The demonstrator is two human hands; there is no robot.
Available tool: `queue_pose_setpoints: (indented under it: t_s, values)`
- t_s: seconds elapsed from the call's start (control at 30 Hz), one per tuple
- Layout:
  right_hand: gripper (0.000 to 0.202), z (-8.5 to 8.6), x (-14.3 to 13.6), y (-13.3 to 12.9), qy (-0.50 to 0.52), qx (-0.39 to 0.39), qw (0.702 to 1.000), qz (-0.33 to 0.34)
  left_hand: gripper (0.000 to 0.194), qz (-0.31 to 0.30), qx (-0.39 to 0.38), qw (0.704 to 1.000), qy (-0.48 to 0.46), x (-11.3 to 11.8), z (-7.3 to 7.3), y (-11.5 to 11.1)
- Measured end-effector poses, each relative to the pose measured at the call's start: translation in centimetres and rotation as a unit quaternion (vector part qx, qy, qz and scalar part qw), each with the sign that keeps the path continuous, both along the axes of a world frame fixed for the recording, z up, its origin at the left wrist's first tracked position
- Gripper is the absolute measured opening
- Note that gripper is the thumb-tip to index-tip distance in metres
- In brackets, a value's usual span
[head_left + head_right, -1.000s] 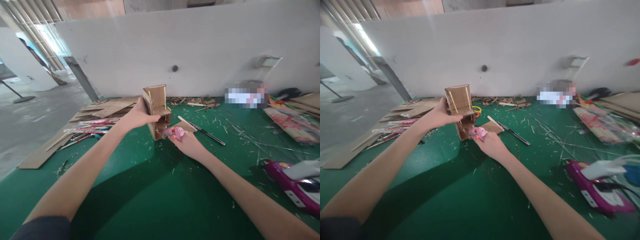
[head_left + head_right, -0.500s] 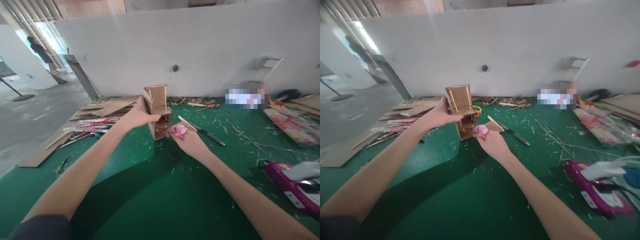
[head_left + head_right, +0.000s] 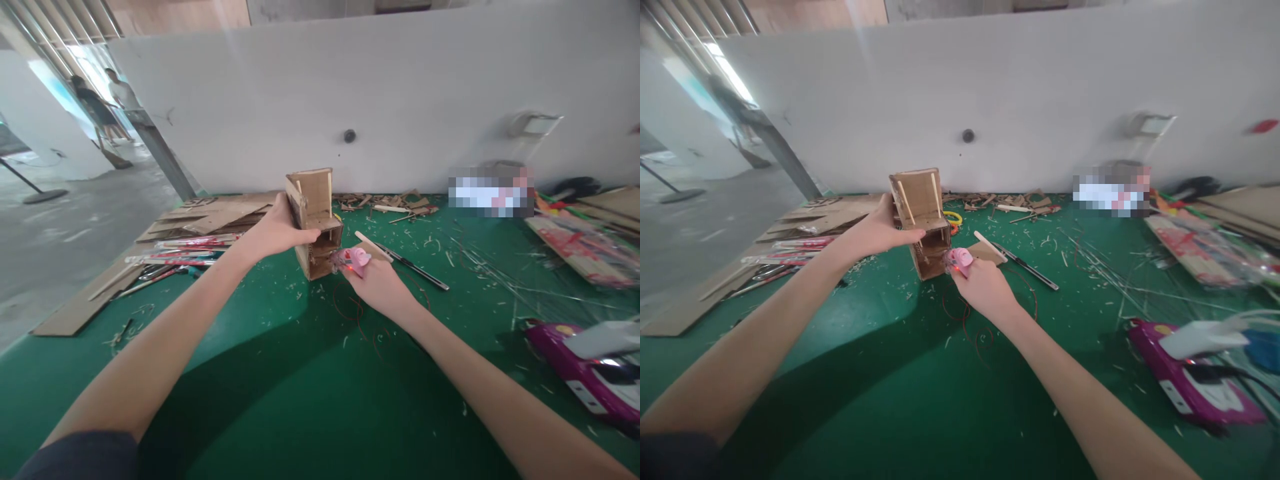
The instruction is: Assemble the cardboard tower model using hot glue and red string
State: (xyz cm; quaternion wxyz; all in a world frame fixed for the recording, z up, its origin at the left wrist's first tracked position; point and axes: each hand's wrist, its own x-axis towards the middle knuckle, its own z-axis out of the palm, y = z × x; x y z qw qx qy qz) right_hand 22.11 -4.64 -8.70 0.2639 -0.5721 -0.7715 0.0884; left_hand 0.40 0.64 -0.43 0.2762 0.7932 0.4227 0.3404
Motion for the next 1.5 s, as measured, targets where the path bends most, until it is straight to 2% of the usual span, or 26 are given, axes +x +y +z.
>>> queue_pose_setpoints:
  t_s: [0.27,0.43,0.73,0.93,1.13,1.27,1.4,1.5]
  values:
    - [0.031,-0.3,-1.6,-0.7,-0.024,-0.03,0.999,0.006,0.074,0.055,-0.029,0.998,0.019,0.4,0.3,-0.2]
    - [0.03,0.1,-0.7,-0.3,-0.026,-0.02,0.999,-0.022,0.073,0.051,-0.021,0.998,0.019,0.5,0.5,-0.4]
    - [0.032,0.0,-1.5,-1.0,0.007,-0.033,0.999,0.016,0.075,0.052,-0.026,0.998,0.021,0.6,0.4,-0.3]
    - [0.029,0.0,-1.0,-0.5,-0.007,-0.021,0.999,-0.023,0.071,0.04,-0.013,0.999,0.006,0.4,0.2,-0.2]
    - [0.03,-0.1,-0.9,-0.2,-0.014,-0.029,0.999,-0.01,0.076,0.022,-0.008,1.0,-0.002,0.3,0.0,0.1]
    - [0.027,-0.3,-0.8,-0.2,-0.021,-0.024,0.999,-0.028,0.074,0.032,-0.013,0.999,0.002,0.4,0.1,-0.1]
    - [0.029,-0.2,-1.1,-0.4,0.0,-0.026,1.0,0.0,0.075,0.035,-0.015,0.999,0.009,0.4,0.1,-0.1]
    - [0.029,-0.2,-1.0,-0.6,-0.007,-0.029,0.999,-0.016,0.076,0.037,-0.017,0.999,0.014,0.3,0.0,0.1]
